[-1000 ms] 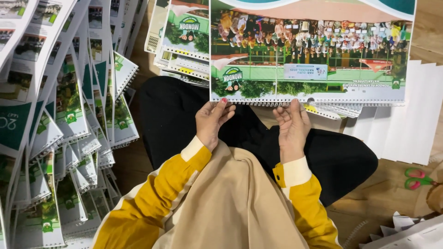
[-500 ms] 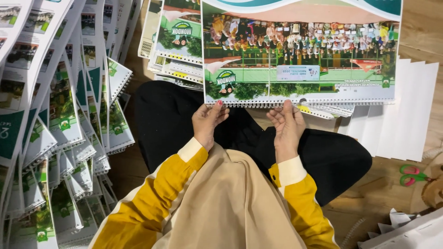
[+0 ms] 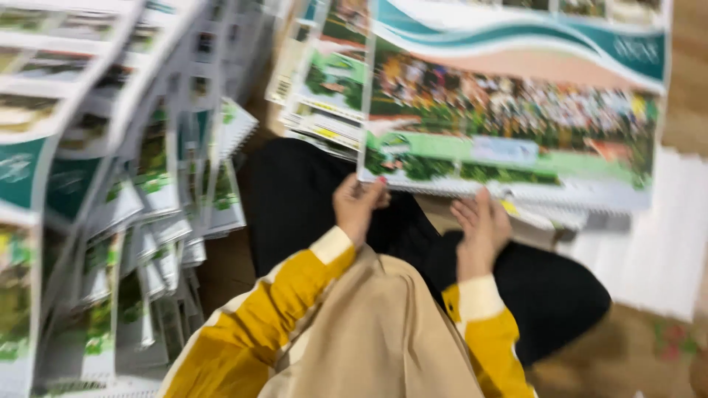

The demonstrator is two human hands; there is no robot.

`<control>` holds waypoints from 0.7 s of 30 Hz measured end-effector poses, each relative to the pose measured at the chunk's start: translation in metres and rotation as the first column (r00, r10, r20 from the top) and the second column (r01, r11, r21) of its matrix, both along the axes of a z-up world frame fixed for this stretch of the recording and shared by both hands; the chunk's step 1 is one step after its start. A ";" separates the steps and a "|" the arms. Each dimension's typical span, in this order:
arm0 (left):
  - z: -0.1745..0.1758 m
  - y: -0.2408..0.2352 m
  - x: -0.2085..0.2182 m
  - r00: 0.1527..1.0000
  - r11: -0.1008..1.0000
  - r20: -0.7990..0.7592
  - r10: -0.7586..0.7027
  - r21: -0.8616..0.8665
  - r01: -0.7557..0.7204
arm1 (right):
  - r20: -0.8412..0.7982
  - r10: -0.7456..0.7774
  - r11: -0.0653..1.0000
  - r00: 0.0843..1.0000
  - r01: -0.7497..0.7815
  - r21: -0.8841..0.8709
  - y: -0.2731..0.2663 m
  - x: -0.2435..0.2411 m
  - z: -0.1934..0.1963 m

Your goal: The person sits on the floor and assembles wall calendars by inserting spiral wire bindings into the punched holes of the calendar pages. They handle multiple calendar sheets and wire bindings, threading the wires through the holes and securing them.

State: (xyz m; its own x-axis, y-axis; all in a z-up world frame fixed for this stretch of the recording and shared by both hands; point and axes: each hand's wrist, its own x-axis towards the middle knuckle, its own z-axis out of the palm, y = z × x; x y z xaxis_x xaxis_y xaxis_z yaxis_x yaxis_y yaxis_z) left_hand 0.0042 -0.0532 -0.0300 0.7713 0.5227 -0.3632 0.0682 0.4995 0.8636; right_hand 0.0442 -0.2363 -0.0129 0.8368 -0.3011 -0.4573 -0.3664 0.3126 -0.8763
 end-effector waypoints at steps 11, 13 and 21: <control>-0.003 0.012 -0.004 0.997 0.998 -0.080 -0.003 -0.062 -0.002 | -0.063 0.105 0.973 0.993 -0.089 0.213 0.028 -0.015 -0.009; 0.013 0.011 -0.011 0.997 0.993 -0.060 -0.048 -0.112 0.041 | -0.048 0.072 0.988 0.996 -0.065 0.140 0.025 -0.017 -0.002; 0.008 0.018 -0.006 0.992 0.954 -0.076 -0.098 -0.291 0.072 | 0.014 0.034 0.994 0.999 -0.035 0.104 0.041 -0.019 0.027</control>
State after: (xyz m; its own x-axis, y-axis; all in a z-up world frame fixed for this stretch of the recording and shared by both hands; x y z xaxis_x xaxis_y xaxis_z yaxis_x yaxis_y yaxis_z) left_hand -0.0018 -0.0354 -0.0223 0.7665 0.3200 -0.5568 0.1906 0.7145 0.6731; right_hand 0.0256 -0.1949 0.0142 0.8517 -0.2231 -0.4742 -0.3679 0.3899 -0.8442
